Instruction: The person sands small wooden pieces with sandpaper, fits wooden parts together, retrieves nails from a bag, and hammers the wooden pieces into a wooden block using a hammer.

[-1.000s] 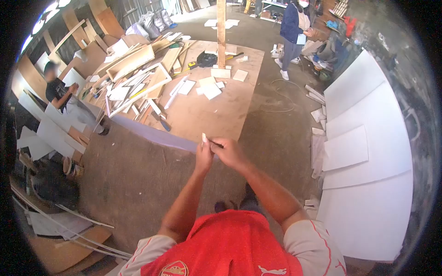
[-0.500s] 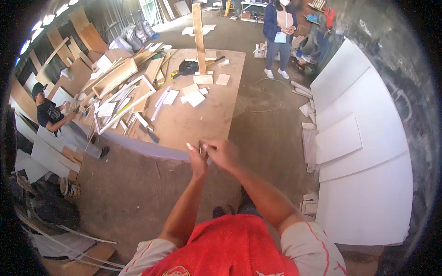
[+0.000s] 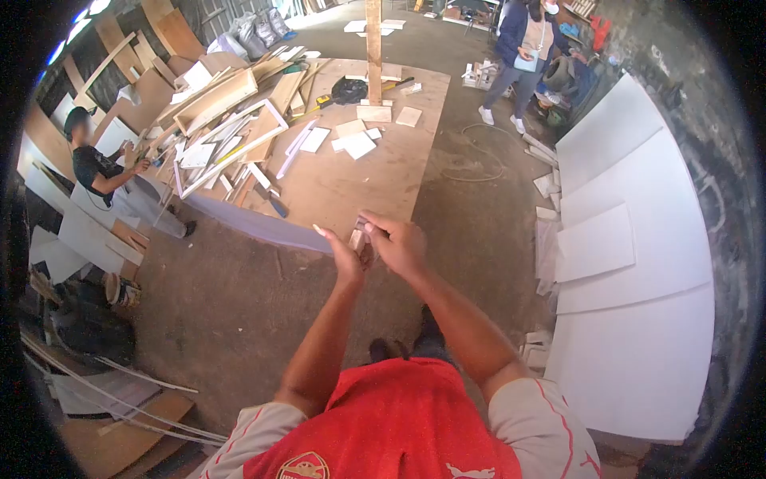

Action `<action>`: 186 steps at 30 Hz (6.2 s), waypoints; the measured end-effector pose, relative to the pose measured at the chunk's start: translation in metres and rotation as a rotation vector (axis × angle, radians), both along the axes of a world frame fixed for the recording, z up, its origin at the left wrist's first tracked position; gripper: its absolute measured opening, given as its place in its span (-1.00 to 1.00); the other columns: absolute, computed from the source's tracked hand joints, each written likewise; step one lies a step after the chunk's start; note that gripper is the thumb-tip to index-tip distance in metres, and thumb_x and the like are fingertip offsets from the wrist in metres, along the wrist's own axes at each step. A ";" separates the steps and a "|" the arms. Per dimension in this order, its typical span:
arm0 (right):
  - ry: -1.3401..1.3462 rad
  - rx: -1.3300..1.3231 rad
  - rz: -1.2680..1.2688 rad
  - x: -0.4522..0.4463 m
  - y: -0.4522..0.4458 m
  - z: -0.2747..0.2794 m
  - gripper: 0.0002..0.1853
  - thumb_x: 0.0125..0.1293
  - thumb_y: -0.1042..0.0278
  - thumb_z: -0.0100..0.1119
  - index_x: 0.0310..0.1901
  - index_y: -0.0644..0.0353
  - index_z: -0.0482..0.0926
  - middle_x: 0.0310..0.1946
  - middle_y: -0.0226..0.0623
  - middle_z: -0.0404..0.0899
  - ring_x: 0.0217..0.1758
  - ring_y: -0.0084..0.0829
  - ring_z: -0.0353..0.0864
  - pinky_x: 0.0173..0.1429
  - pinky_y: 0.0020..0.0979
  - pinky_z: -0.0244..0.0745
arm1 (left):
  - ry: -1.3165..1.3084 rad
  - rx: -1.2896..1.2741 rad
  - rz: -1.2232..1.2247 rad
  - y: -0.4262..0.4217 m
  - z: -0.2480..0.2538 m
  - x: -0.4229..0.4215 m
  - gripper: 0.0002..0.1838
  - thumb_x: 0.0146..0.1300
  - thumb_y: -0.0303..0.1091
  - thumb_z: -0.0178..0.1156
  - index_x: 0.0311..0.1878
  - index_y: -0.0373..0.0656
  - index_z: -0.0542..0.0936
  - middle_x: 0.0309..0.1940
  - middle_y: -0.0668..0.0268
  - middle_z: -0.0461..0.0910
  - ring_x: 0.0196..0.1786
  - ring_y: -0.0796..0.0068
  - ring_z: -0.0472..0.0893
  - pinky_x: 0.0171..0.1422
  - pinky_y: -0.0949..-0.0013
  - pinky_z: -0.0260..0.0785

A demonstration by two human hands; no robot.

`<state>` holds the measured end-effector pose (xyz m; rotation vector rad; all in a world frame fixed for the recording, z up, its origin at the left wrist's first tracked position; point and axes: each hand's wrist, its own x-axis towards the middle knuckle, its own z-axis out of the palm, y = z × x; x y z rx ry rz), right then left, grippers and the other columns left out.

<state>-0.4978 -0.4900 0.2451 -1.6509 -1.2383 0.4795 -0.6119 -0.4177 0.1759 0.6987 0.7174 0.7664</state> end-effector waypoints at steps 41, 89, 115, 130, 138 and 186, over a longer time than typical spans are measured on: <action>-0.417 0.069 -0.135 -0.003 -0.009 0.001 -0.68 0.49 0.07 0.28 0.21 -0.30 0.80 -0.43 -0.19 0.75 -0.43 -0.12 0.77 -0.32 -0.17 0.60 | -0.021 -0.053 0.225 -0.007 0.041 0.024 -0.24 0.63 0.48 -0.33 -0.13 -0.07 0.50 -0.56 0.40 0.47 -0.67 0.51 0.37 -0.64 0.37 0.16; 0.342 0.023 0.368 0.094 0.231 -0.035 -0.66 0.52 0.28 0.29 0.17 0.32 0.66 -0.09 -0.18 0.82 -0.02 -0.40 0.80 0.05 -0.31 0.66 | 0.388 0.396 0.187 0.206 0.012 0.070 -0.15 0.72 0.33 -0.45 -0.25 -0.18 0.61 -0.60 0.48 0.37 -0.56 0.56 0.33 -0.45 0.34 0.25; -0.087 -0.017 0.072 0.060 0.330 -0.003 -0.68 0.49 0.11 0.29 0.20 -0.17 0.80 -0.10 -0.25 0.84 -0.11 -0.12 0.84 -0.05 -0.17 0.69 | 0.428 0.671 0.364 0.319 0.001 0.051 -0.10 0.77 0.16 -0.46 -0.29 -0.39 0.70 -0.57 0.25 0.54 -0.47 0.43 0.46 -0.33 0.29 0.30; -0.101 -0.015 0.103 -0.052 0.397 -0.024 -0.65 0.52 0.09 0.22 0.28 -0.30 0.75 -0.18 -0.21 0.83 -0.19 -0.02 0.82 -0.10 -0.10 0.69 | 0.449 0.589 0.532 0.396 -0.048 -0.054 -0.17 0.76 0.20 -0.44 -0.46 -0.29 0.43 -0.58 0.19 0.53 -0.48 0.30 0.59 -0.34 0.20 0.44; -0.241 -0.079 0.006 -0.066 0.408 -0.039 -0.65 0.51 0.09 0.28 0.27 -0.30 0.76 -0.19 -0.30 0.84 -0.29 -0.18 0.83 -0.20 -0.21 0.67 | 0.514 0.599 0.471 0.411 -0.047 -0.070 -0.18 0.76 0.21 -0.46 -0.48 -0.26 0.38 -0.56 0.26 0.53 -0.44 0.42 0.56 -0.31 0.27 0.45; -0.292 -0.206 -0.232 -0.035 0.376 -0.049 -0.65 0.51 0.09 0.25 0.26 -0.27 0.76 -0.24 -0.32 0.84 -0.23 -0.19 0.85 -0.20 -0.21 0.69 | 0.318 0.477 0.284 0.388 -0.052 -0.030 -0.13 0.70 0.38 -0.38 0.09 -0.37 0.55 -0.14 0.14 0.68 -0.22 0.34 0.62 -0.17 0.28 0.49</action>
